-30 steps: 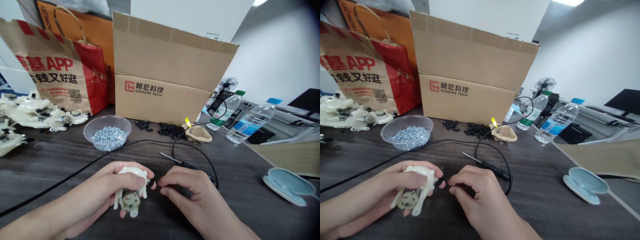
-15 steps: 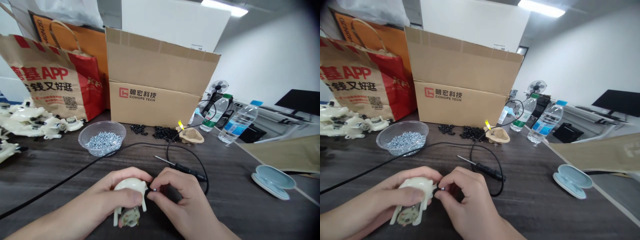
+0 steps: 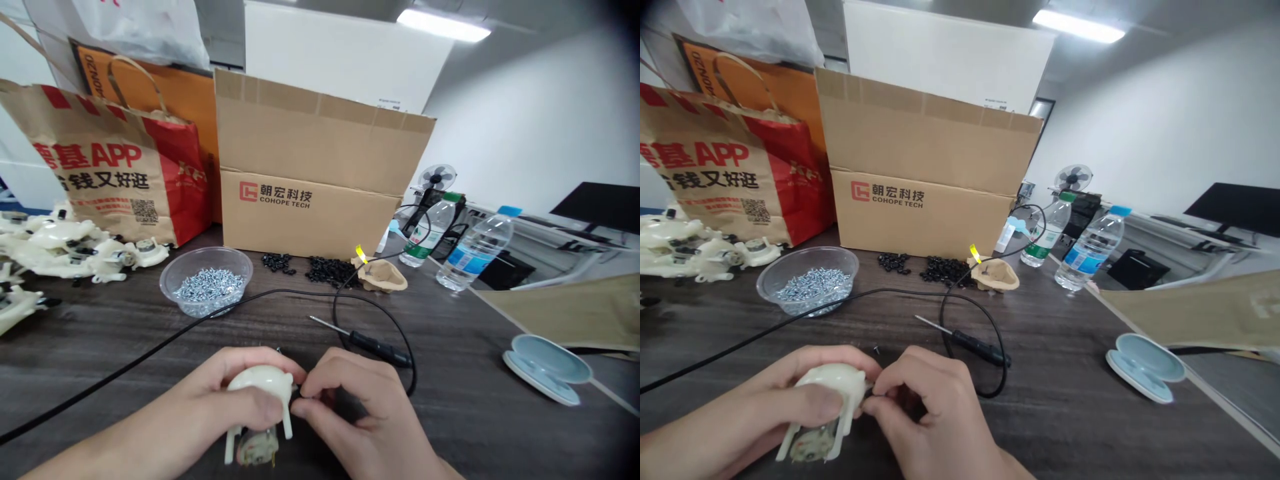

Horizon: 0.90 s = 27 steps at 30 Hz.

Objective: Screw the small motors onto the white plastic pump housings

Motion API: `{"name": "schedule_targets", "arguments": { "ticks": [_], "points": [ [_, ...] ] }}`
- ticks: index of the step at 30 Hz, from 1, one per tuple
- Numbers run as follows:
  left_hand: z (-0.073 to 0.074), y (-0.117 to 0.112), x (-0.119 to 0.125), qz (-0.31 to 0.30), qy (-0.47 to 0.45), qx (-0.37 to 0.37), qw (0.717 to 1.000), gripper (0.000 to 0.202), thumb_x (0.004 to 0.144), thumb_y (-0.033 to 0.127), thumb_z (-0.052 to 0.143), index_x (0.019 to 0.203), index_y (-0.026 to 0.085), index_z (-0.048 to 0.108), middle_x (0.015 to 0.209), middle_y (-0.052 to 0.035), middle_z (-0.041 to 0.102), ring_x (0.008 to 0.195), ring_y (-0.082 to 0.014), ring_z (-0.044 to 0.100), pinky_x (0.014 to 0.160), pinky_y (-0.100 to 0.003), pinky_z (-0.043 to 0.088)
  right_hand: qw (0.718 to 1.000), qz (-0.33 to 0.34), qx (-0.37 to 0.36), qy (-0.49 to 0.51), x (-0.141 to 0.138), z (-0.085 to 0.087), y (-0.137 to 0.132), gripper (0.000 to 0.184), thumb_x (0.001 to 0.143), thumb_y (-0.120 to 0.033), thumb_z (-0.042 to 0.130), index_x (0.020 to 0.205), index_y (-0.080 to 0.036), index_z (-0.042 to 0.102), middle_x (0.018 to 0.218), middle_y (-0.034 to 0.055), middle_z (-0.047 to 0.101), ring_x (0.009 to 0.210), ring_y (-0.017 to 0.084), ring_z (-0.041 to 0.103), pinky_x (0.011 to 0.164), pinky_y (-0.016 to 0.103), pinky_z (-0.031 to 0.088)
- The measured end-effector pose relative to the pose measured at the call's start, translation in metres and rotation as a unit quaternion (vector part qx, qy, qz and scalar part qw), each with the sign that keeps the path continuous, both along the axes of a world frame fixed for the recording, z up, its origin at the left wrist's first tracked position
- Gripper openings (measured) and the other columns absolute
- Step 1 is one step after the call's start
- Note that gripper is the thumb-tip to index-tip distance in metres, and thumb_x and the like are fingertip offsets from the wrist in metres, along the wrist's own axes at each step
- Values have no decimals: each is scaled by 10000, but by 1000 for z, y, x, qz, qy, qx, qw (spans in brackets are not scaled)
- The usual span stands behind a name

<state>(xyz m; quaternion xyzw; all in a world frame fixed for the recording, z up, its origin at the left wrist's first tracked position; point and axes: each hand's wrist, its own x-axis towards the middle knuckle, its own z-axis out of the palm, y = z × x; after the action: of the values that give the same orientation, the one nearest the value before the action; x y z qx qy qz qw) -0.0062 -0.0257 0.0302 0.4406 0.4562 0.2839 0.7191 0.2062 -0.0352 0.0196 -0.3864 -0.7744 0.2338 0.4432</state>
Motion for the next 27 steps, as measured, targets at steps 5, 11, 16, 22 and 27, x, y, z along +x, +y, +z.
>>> {"name": "schedule_targets", "arguments": {
  "ticks": [5,11,16,22,27],
  "points": [
    [3,2,-3,7,-16,2,1000,427,696,340,799,1110,237,774,1082,-58,765,1061,-291,605,889,-373,430,999,-4,-41,25,3,7,1,167,821,-56,739,760,-210,759,717,-24,733,636,103,672,608,181,489],
    [5,4,-1,8,-51,-26,998,445,720,349,800,1145,222,759,910,-34,753,794,-190,582,641,-266,444,998,33,-46,18,8,12,-1,179,888,-87,685,865,-239,776,825,-35,801,738,114,743,723,196,543],
    [1,4,-2,3,-55,-23,998,447,733,344,789,1160,216,750,901,-43,747,767,-186,587,603,-255,446,1000,15,-25,-9,10,11,-2,178,866,-73,715,842,-244,756,799,-60,801,717,103,743,744,194,523],
    [10,0,0,9,-59,-31,998,437,685,336,814,1102,213,772,927,-51,765,843,-214,602,665,-277,437,995,79,-53,20,7,16,3,219,845,-8,674,804,-194,781,810,12,738,727,123,696,674,208,535],
    [11,-3,0,13,-40,-15,999,406,665,327,808,1058,228,789,1013,-51,749,997,-265,594,832,-330,437,995,76,-61,24,7,14,4,236,827,2,681,809,-204,796,778,4,718,700,122,670,649,213,511]
  ]
}}
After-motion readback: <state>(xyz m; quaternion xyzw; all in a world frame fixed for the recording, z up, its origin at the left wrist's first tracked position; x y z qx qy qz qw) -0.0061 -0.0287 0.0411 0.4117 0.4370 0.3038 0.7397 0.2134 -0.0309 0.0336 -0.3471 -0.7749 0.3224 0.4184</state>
